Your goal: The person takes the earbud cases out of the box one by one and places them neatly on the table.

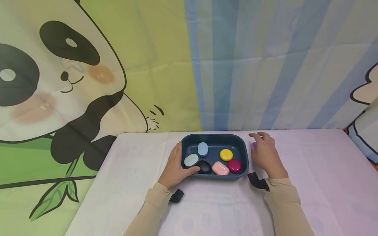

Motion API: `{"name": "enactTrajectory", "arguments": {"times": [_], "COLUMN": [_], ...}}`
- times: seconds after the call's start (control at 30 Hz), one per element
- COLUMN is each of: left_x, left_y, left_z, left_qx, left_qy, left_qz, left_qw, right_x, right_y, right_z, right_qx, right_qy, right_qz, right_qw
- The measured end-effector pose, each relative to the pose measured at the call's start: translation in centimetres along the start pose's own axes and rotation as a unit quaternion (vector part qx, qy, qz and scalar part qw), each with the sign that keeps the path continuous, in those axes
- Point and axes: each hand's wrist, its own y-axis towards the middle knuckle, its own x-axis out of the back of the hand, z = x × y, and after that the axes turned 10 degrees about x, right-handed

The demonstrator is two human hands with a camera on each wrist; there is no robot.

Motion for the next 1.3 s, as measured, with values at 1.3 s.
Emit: {"name": "enactTrajectory", "arguments": {"times": [1.3], "left_x": [0.1], "left_y": [0.2], "left_z": [0.2], "left_qx": [0.017], "left_qy": [-0.009], "left_qz": [0.022], "left_qw": [0.9996], "right_x": [-5.5], "right_y": [2.3], "right_z": [9.7], "right_qx": [0.102], "right_qy": [0.014], "right_qz": [0.024], "right_qw": [0.9944]}}
